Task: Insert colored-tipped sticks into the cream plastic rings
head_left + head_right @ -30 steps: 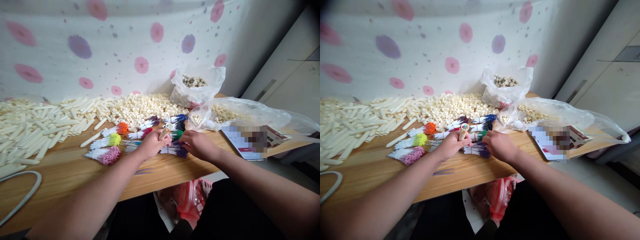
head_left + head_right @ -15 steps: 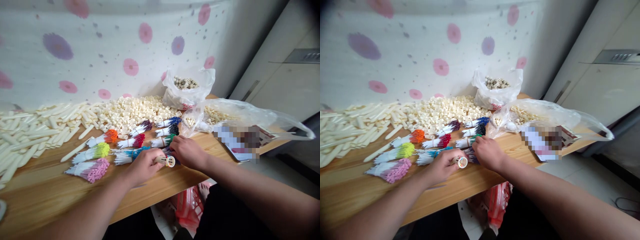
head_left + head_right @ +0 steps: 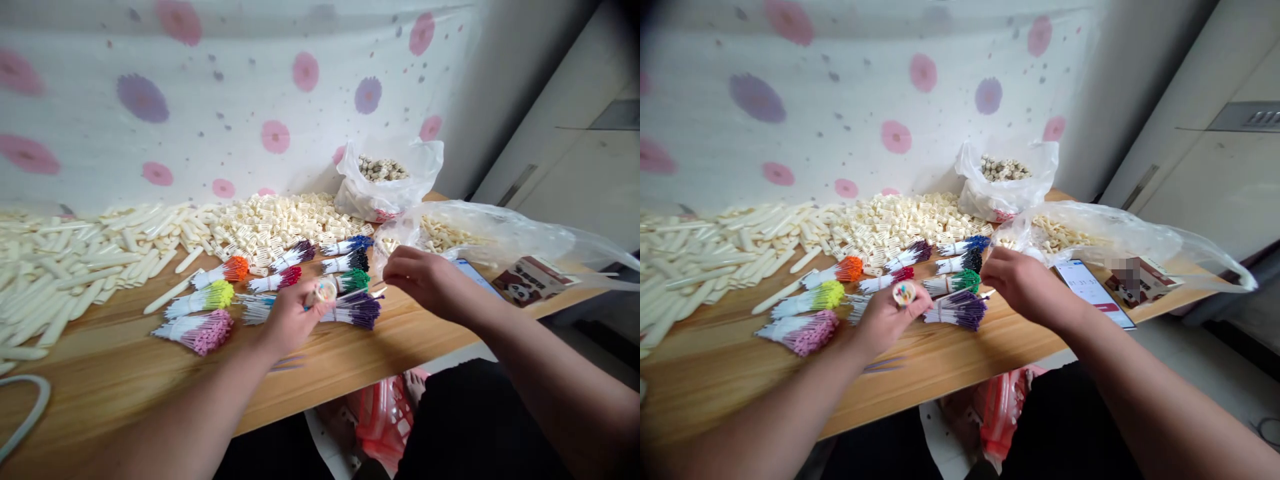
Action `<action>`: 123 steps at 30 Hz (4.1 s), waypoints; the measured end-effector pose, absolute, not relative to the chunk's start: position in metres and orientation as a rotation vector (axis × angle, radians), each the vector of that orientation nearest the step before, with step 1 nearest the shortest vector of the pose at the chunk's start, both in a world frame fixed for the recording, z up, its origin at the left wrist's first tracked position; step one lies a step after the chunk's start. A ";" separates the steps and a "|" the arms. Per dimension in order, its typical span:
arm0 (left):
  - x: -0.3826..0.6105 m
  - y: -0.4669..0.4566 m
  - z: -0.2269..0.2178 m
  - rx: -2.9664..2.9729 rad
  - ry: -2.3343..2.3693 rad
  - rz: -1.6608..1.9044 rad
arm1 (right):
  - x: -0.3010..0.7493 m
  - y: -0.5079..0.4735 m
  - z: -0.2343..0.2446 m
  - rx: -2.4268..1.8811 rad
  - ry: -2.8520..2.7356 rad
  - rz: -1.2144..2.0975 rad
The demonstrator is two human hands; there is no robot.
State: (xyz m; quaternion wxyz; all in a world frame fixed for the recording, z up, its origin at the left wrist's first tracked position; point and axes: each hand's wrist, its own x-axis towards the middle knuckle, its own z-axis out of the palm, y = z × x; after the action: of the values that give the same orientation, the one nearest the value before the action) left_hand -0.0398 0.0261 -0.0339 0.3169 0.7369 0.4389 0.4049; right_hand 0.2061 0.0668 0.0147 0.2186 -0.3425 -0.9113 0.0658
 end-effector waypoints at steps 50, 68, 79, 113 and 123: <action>-0.051 0.031 -0.040 1.988 1.025 1.455 | 0.185 -0.015 0.057 -0.568 -2.182 0.008; -0.053 0.030 -0.037 2.207 1.037 1.338 | 0.147 0.016 0.016 -0.580 -2.111 0.197; -0.049 0.025 -0.036 2.236 1.064 1.384 | 0.150 0.015 0.016 -0.645 -2.021 0.060; -0.043 0.022 -0.036 2.189 1.254 1.417 | 0.142 0.021 -0.001 -0.659 -1.987 0.034; -0.045 0.022 -0.037 2.317 1.423 1.462 | 0.137 0.020 -0.003 -0.917 -1.739 0.600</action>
State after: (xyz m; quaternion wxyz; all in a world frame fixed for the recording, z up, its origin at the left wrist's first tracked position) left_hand -0.0449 0.0216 -0.0373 0.0274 0.7503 0.4608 0.4733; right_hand 0.1368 0.0200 -0.0026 0.5170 -0.3819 -0.7242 0.2499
